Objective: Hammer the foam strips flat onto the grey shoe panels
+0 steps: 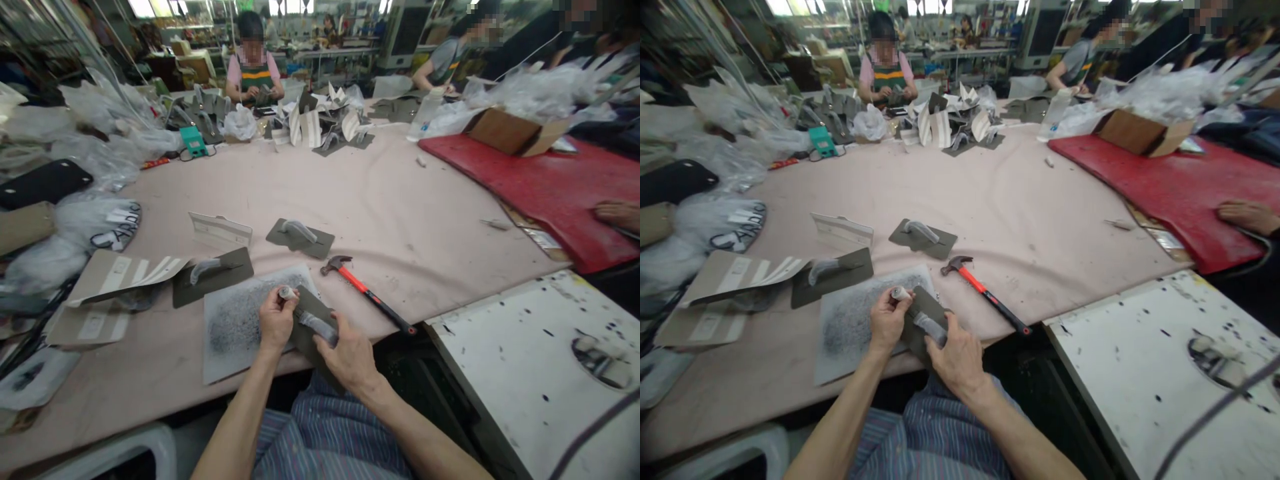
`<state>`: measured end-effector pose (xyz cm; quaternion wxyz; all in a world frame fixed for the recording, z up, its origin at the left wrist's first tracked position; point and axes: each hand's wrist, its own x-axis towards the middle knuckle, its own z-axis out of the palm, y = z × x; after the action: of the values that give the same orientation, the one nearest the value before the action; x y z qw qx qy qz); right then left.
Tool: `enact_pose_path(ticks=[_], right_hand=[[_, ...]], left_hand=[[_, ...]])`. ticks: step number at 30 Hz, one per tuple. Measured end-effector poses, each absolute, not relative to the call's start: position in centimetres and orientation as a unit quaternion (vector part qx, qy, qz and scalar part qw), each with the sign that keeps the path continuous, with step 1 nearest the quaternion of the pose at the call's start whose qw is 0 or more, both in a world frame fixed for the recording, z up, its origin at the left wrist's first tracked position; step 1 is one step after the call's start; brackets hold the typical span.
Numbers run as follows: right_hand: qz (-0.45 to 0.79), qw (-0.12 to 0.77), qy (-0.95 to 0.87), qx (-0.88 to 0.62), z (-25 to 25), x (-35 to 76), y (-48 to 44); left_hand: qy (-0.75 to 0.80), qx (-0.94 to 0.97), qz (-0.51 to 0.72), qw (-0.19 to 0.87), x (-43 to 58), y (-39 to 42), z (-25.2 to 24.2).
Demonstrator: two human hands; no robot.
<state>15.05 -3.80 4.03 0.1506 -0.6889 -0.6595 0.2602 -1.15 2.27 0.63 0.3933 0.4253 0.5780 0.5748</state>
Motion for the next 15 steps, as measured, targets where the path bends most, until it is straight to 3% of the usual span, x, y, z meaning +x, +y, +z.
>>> enact_pose_path(ticks=[6, 15], right_hand=[[0.332, 0.211, -0.766, -0.508, 2.7, 14.9, -5.0], [0.338, 0.154, -0.738, -0.563, 2.8, 14.2, -4.6]], left_hand=[[0.550, 0.429, 0.562, 0.443, -0.3, 4.5, -0.7], [0.547, 0.414, 0.565, 0.459, -1.5, 2.9, 0.4]])
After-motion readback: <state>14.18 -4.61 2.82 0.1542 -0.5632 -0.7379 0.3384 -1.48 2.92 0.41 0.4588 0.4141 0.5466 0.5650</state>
